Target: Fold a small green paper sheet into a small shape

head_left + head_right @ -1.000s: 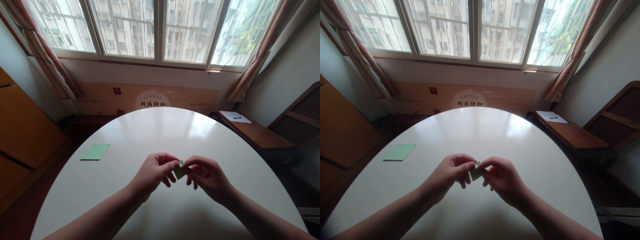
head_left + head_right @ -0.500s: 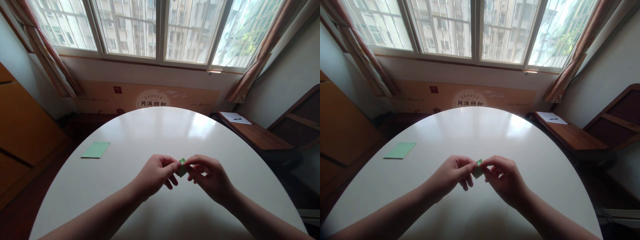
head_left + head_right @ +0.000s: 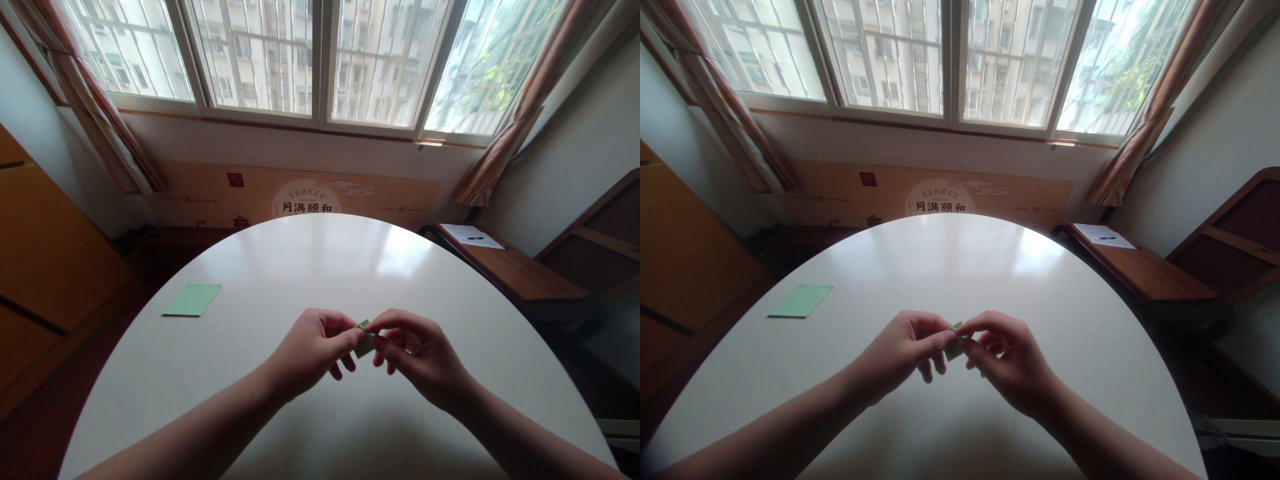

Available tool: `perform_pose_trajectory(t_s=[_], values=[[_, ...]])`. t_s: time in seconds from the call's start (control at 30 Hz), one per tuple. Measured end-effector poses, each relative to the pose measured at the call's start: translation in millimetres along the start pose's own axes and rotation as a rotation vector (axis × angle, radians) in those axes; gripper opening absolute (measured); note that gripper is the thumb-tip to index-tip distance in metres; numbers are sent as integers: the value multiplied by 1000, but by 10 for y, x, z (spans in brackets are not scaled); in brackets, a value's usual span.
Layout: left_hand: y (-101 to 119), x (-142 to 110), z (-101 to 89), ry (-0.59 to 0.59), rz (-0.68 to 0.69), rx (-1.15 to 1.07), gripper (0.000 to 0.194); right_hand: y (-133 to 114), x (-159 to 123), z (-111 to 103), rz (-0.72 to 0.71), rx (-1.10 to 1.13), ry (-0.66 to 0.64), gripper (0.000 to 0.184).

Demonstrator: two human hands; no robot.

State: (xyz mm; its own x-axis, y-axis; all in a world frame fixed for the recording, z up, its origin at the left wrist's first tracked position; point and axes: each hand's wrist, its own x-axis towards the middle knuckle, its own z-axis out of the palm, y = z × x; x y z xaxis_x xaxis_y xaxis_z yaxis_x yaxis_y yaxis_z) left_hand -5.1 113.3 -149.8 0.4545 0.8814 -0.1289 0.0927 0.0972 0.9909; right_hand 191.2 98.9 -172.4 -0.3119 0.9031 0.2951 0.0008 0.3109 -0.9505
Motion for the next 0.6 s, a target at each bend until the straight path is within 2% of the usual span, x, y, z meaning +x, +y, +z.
perform_pose_trajectory(t_s=[0.27, 0.6], values=[[-24, -41, -42, -38, 50, 230, 23, 76, 23, 7, 203, 242, 13, 23], [-5, 9, -39, 12, 13, 43, 19, 54, 53, 24, 302, 303, 7, 28]])
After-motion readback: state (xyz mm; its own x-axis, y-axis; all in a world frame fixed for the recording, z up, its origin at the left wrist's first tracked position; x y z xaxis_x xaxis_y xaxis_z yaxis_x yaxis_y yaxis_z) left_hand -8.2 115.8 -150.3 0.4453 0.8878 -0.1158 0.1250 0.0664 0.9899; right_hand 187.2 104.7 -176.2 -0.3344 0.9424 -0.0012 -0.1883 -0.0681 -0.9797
